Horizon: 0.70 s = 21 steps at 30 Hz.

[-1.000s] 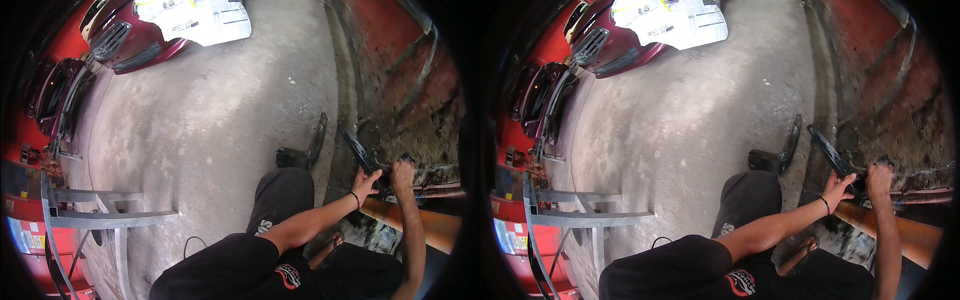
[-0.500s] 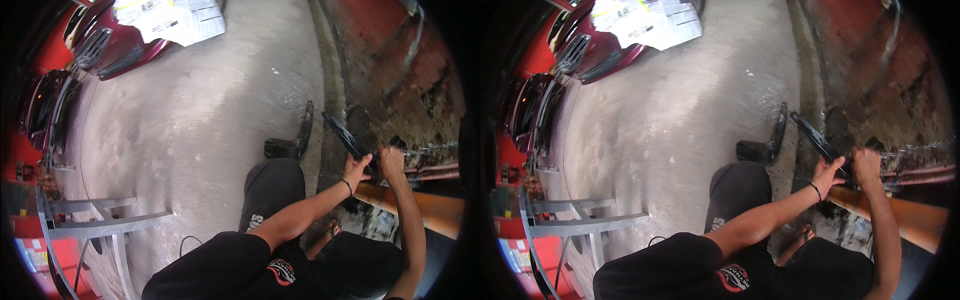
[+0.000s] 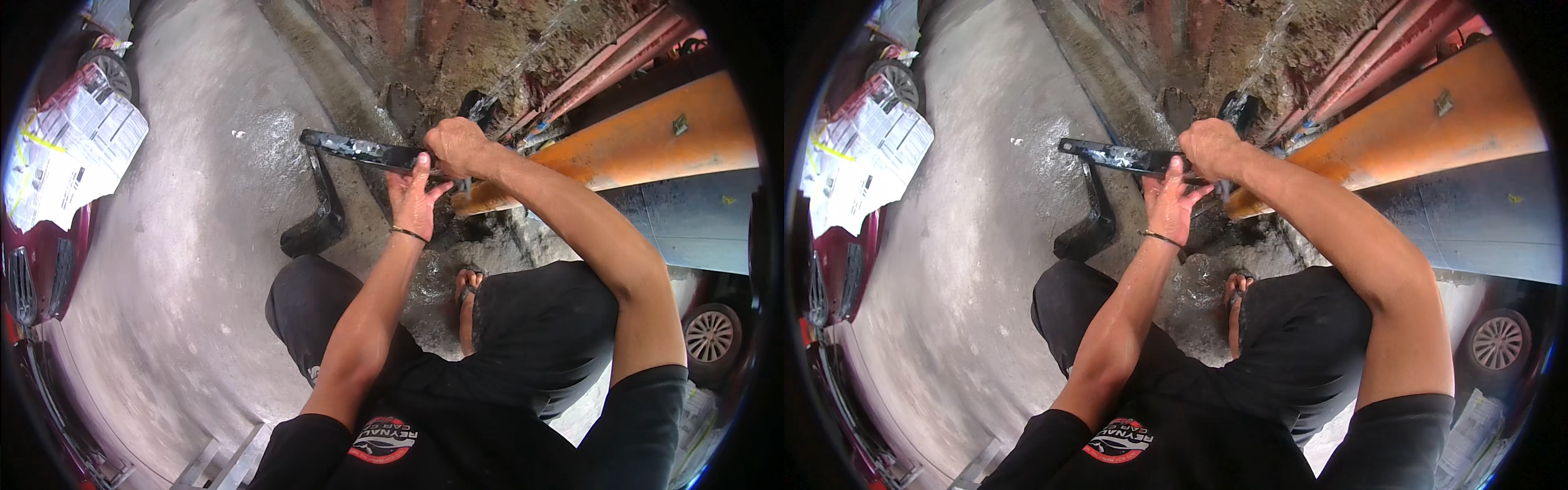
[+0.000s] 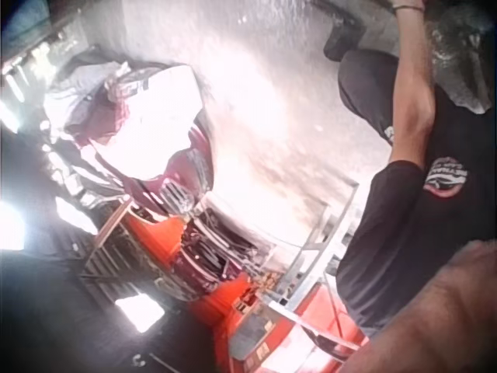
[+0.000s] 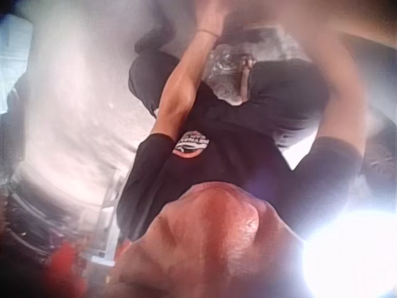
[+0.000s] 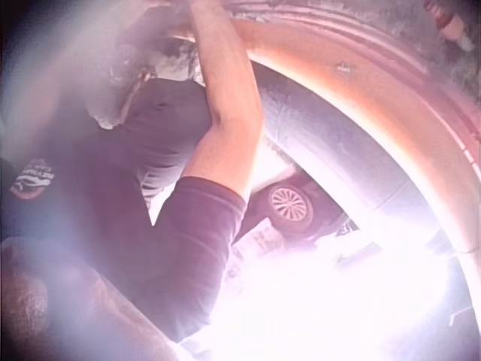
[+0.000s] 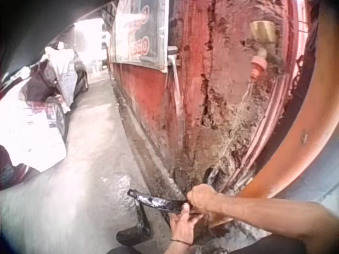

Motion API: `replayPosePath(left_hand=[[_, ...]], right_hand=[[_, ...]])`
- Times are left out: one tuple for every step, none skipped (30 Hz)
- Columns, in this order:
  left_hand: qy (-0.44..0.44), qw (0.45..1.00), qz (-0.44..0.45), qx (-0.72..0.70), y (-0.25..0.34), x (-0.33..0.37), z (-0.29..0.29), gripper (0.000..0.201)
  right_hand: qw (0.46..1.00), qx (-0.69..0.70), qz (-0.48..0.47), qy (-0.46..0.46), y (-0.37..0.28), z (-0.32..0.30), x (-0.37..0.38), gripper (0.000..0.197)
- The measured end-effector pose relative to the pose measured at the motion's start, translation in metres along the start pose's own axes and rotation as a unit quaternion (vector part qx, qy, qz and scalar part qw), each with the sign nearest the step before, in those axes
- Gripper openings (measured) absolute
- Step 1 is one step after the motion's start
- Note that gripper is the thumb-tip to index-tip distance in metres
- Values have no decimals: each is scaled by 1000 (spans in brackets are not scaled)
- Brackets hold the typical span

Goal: The person scrubs several black plastic car parts under a running water tap using a grey abrasive pad. They handle the parts one by one, scrubbing different sides and rinsing them before placing them on the floor.

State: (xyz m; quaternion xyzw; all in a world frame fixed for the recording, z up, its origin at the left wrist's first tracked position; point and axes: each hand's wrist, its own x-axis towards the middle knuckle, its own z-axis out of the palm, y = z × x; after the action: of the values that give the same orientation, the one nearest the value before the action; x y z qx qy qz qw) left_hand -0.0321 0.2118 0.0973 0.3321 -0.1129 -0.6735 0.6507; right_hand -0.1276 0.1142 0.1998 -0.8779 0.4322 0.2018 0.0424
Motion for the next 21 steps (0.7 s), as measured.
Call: replayPosePath(left_hand=[[-5,1000,0,6,0,-2,-5,54],[-23,1000,-3,6,0,-2,-8,55],[-40,999,-6,5,0,-2,-10,55],[-57,998,-7,2,0,0,-12,56],[-78,997,-20,4,1,1,-16,53],[-66,998,-16,5,2,2,-19,52],[-54,998,-13,8,7,2,-21,51],[-43,999,-9,11,11,3,-21,50],[-21,1000,-3,13,11,6,-23,47],[-24,1000,8,18,15,9,-26,45],[-26,999,20,22,20,13,-30,44],[-29,999,33,26,22,16,-33,43],[-25,998,50,31,26,17,-32,43],[-31,996,57,63,31,17,-31,45],[-37,993,64,96,36,17,-31,47],[-45,988,68,130,44,14,-26,50],[-63,982,93,149,52,13,-22,52],[-85,974,125,170,58,14,-20,52],[-106,963,160,190,66,17,-19,52],[-128,950,194,210,73,19,-19,51],[-132,950,189,209,79,20,-18,55]], right_hand=[[998,57,12,12,4,4,-2,26],[993,119,13,19,7,7,-1,28],[983,180,14,28,10,9,2,30],[971,237,14,35,11,8,3,32],[960,274,-9,59,8,7,5,35],[957,278,-31,75,9,6,8,33],[953,283,-54,94,8,0,10,32],[948,288,-77,113,10,-6,9,30],[950,285,-91,86,13,-12,7,29],[958,259,-99,73,16,-9,7,30],[965,232,-108,61,19,-5,7,30],[971,206,-116,48,22,-2,7,31],[982,149,-113,34,19,-9,4,25],[990,96,-87,46,20,-9,6,24],[996,43,-60,58,19,-10,8,23],[997,-8,-28,70,19,-11,7,22],[994,-67,-18,79,20,-17,4,19],[989,-79,-10,122,25,-14,3,16],[982,-92,-3,166,30,-13,1,15],[972,-105,5,209,34,-12,0,14],[976,-60,32,205,37,-9,-3,14]])
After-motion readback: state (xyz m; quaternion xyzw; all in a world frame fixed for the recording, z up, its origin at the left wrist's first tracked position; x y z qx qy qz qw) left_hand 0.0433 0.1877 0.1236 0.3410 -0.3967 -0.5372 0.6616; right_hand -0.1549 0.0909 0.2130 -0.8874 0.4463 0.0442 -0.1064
